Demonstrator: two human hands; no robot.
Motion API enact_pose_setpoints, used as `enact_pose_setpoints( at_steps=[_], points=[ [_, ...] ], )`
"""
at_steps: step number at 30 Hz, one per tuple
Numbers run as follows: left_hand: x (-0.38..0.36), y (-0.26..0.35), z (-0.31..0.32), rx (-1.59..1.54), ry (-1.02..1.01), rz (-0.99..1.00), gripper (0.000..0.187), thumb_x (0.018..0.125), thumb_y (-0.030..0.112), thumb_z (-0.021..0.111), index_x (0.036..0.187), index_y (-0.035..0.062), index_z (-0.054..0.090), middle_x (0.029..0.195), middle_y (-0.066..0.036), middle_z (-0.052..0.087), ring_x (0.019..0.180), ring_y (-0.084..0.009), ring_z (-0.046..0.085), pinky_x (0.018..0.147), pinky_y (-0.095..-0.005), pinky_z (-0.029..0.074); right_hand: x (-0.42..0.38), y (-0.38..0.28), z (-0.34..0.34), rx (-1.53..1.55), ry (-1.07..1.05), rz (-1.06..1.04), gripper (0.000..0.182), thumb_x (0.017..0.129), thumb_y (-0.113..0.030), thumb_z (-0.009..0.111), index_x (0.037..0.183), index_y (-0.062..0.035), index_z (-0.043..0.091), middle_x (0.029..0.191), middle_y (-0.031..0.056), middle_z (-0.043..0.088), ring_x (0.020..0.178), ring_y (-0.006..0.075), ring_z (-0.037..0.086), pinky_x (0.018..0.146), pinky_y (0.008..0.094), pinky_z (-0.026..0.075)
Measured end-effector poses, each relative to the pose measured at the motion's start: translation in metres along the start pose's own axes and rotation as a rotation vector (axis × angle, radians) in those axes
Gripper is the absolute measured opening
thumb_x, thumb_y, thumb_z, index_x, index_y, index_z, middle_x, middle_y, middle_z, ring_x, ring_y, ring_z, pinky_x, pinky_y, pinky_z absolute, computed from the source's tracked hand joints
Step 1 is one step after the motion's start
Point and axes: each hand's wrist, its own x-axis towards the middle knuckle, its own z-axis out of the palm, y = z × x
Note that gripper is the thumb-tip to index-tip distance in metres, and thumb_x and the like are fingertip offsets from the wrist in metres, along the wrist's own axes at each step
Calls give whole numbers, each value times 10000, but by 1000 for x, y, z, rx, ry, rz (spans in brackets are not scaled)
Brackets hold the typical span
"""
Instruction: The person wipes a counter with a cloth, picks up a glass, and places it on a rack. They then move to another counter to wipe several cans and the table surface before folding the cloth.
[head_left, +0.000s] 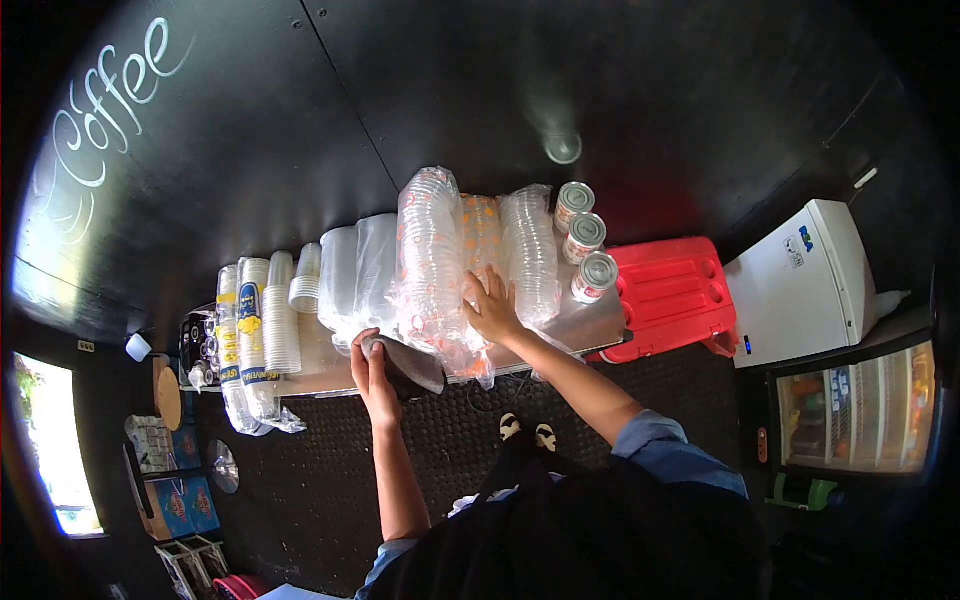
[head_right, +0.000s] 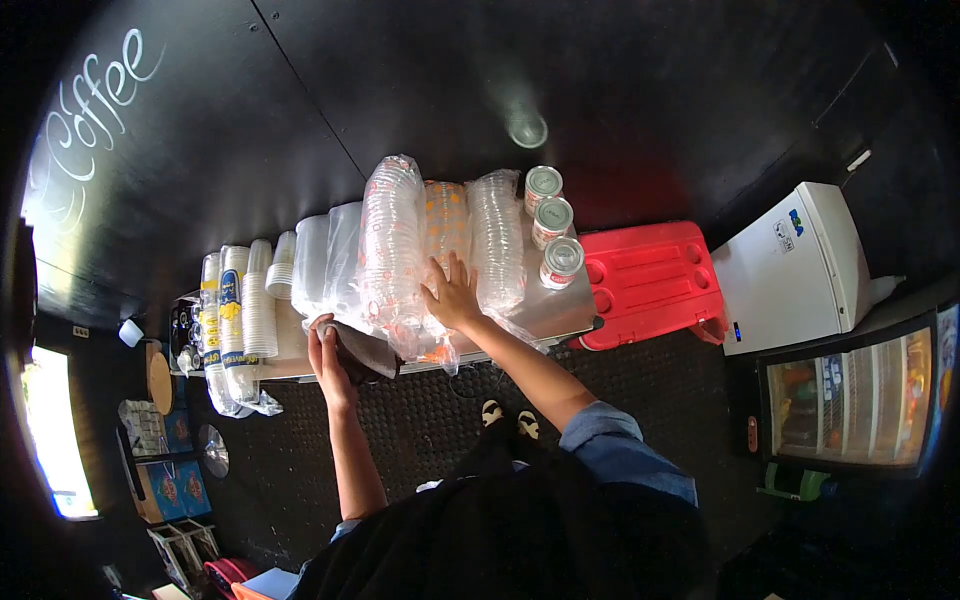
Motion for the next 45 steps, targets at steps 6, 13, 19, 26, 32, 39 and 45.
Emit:
enact_pose_setpoints(
  at_steps=[6, 13, 19, 26, 32, 39, 45],
  points=[
    [-4, 18, 23, 72, -20, 73, 225, 919, 126, 476, 1112, 24, 533, 968, -24, 503, 909, -101, 429, 868, -226, 325, -14, 19, -29, 114, 8, -122, 657, 858, -295, 572, 1412, -112, 269, 1456, 262, 179, 1374, 362, 174, 1086, 572, 90],
    [-16, 47, 75, 202, -239, 185, 234, 932, 149, 525, 1100, -9, 566, 953, -42, 583, 888, -88, 497, 809, -240, 401, -26, 42, -76, 269, 45, -269, 514, 816, -184, 622, 1269, -23, 439, 1373, 232, 353, 1258, 372, 383, 1031, 410, 336],
    [-45, 56, 134, 287, -179, 257, 214, 905, 119, 584, 1068, -19, 583, 849, -27, 604, 776, -74, 524, 704, -218, 432, -62, 46, -141, 790, 22, -268, 310, 923, -189, 545, 1180, -16, 527, 1141, 155, 574, 1094, 252, 537, 918, 353, 420],
    [-60, 47, 224, 623, -322, 424, 254, 838, 90, 641, 1083, 43, 595, 738, -146, 656, 682, -175, 659, 596, -320, 502, -95, 72, -227, 843, -160, -543, 568, 783, -225, 723, 1256, -18, 486, 1184, 137, 566, 1140, 201, 511, 999, 338, 371],
    [-64, 30, 221, 639, -187, 192, 304, 818, 87, 674, 1104, 41, 584, 831, -139, 666, 618, -156, 631, 566, -276, 488, -88, 102, -189, 1065, -304, -231, 220, 833, -196, 685, 915, -8, 607, 816, 6, 617, 734, 45, 551, 632, 224, 445],
    [-49, 36, 160, 350, -113, 211, 241, 911, 111, 562, 1122, -6, 556, 841, -18, 581, 796, -69, 503, 706, -203, 399, -33, 86, -138, 175, -8, -140, 633, 861, -382, 600, 1292, 5, 347, 1155, 249, 522, 926, 336, 602, 793, 395, 489],
    [-39, 24, 98, 157, -157, 134, 243, 931, 111, 525, 1149, 4, 529, 903, -18, 575, 841, -74, 500, 768, -212, 391, -15, 66, -69, 111, 117, 199, 1105, 711, -416, 745, 1402, 36, 11, 1349, 350, 183, 1256, 475, 273, 935, 541, 394]
  ],
)
